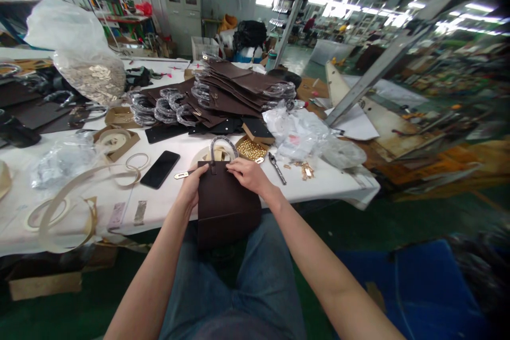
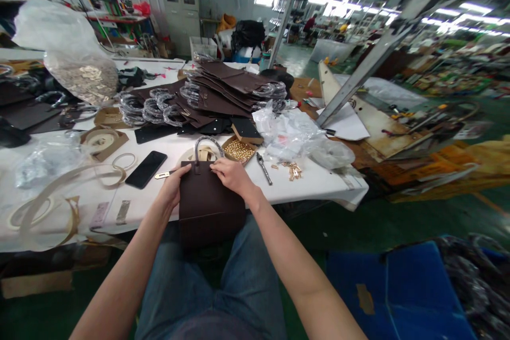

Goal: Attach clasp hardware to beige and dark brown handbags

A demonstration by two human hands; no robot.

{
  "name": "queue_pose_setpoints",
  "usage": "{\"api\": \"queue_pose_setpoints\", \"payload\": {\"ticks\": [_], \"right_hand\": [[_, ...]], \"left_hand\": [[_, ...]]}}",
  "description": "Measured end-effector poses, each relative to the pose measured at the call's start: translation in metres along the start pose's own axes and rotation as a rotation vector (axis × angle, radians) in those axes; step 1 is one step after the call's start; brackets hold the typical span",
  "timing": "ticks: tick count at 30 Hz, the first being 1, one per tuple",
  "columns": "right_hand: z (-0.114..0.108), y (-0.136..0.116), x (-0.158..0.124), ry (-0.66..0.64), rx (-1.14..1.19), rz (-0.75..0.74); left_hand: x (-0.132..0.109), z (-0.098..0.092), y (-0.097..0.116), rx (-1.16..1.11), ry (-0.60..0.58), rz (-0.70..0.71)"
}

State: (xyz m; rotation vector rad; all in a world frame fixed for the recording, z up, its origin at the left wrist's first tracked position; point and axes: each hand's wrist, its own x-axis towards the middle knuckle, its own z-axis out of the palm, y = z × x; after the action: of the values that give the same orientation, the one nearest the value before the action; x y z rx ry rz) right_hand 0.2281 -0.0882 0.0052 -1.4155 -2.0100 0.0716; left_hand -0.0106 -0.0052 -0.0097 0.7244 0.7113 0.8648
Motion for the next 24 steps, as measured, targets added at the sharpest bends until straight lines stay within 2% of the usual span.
{"api": "queue_pose_setpoints", "payload": {"ticks": [5,13,19,24], "right_hand": [[0.006,-0.007,0.001,-0.022,-0.09,-0.016],[0.006,-0.003,0.004,-0.1,-0.133,-0.058],[0.009,-0.011,0.007,-0.109,-0.204,0.024],[0.013,-0.016,0.007,-0.186,-0.346,0.011]], "left_hand": [[0.0,0.0,-0.002,0.022,-0.006,0.026],[0.001,0.0,-0.004,0.032,0.035,0.022],[0.002,0.002,-0.004,0.096,0.076,0.041],[0.003,0.005,-0.002,0.139,0.066,0.029]]}}
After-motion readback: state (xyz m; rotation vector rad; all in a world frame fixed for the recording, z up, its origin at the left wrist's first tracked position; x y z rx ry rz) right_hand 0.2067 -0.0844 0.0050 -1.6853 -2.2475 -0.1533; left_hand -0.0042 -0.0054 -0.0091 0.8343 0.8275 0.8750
